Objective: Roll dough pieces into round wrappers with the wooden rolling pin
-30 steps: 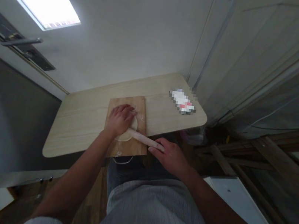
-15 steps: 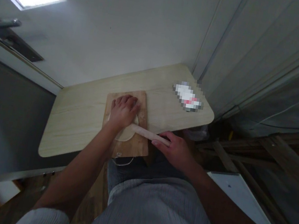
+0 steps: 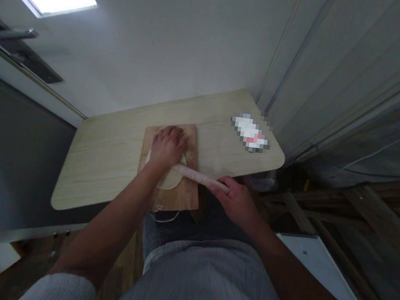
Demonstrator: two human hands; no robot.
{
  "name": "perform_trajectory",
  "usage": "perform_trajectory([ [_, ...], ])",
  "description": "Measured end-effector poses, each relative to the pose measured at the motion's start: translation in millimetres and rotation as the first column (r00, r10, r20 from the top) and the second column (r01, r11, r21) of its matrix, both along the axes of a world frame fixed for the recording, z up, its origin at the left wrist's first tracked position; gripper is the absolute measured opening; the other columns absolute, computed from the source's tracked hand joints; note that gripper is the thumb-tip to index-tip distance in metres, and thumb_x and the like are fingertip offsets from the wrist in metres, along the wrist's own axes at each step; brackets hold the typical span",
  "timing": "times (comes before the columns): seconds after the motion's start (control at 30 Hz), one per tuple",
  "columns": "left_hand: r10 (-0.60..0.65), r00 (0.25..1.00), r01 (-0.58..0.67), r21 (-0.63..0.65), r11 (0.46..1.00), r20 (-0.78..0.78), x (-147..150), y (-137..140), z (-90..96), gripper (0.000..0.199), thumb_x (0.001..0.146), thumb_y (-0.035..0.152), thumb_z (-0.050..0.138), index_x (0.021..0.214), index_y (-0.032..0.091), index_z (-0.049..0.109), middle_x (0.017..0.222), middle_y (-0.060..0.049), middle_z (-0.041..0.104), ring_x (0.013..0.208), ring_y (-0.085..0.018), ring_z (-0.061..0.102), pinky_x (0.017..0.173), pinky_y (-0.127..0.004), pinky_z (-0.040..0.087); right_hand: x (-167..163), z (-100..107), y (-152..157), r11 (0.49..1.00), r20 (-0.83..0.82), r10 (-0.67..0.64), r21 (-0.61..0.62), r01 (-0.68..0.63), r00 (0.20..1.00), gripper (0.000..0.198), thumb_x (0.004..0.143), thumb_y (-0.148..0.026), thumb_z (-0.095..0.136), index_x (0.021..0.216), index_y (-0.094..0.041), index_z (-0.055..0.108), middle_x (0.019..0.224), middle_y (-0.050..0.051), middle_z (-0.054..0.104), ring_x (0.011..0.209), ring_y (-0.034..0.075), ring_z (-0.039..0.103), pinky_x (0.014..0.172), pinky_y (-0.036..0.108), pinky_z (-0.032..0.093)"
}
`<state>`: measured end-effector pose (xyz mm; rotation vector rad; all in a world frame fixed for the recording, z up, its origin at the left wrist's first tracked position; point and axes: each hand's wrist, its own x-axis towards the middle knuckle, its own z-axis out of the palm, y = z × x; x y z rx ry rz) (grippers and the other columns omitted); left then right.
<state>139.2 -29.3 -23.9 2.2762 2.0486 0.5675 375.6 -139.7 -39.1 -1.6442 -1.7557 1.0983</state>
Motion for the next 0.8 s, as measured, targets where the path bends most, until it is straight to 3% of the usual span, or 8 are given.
perform_trajectory([
  [0.17,0.020,0.999,-0.020,0.019,1.000,0.031,-3.2,-11.1,-0.3,0.041,0.101,0.046,0.038,0.125,0.022,0.061,0.135,-0.011,0.060,0.127,-0.030,0.051,0.108,-0.047,0.037,-4.1,4.0,-12.0,0.999,0.045,0.041,0.006,-0.041,0.998,0.040,0.090,-0.058,0.056,0.092,-0.021,0.068,0.074,0.003,0.070,0.067,0.019,0.063,0.061,0.029,0.042],
  [0.37,-0.021,0.992,0.013,0.069,0.998,0.124,-21.0,-26.5,1.3,0.037,0.102,0.045,0.039,0.122,0.026,0.063,0.133,-0.006,0.063,0.127,-0.023,0.052,0.111,-0.041,0.035,-9.0,9.4,-22.9,0.996,0.022,0.065,0.065,-0.067,0.998,0.034,0.090,-0.054,0.058,0.098,-0.022,0.067,0.083,0.003,0.071,0.075,0.021,0.066,0.068,0.030,0.044],
  [0.53,0.019,0.982,-0.048,0.153,0.987,0.189,-39.9,-30.8,-1.3,0.035,0.102,0.040,0.039,0.119,0.022,0.064,0.126,-0.007,0.067,0.126,-0.021,0.054,0.110,-0.038,0.036,-17.2,8.8,-31.3,0.990,0.016,0.111,0.085,-0.112,0.994,0.031,0.092,-0.052,0.056,0.099,-0.023,0.066,0.087,0.003,0.071,0.078,0.020,0.065,0.069,0.030,0.044],
  [0.8,-0.005,0.996,-0.001,0.074,0.997,0.085,-30.0,-23.1,0.0,0.036,0.100,0.046,0.042,0.123,0.027,0.063,0.133,-0.006,0.062,0.130,-0.025,0.049,0.114,-0.044,0.029,-17.0,4.4,-29.3,0.992,0.084,0.124,0.004,-0.125,0.989,0.039,0.094,-0.058,0.051,0.092,-0.022,0.066,0.077,0.003,0.067,0.071,0.019,0.062,0.062,0.029,0.039],
])
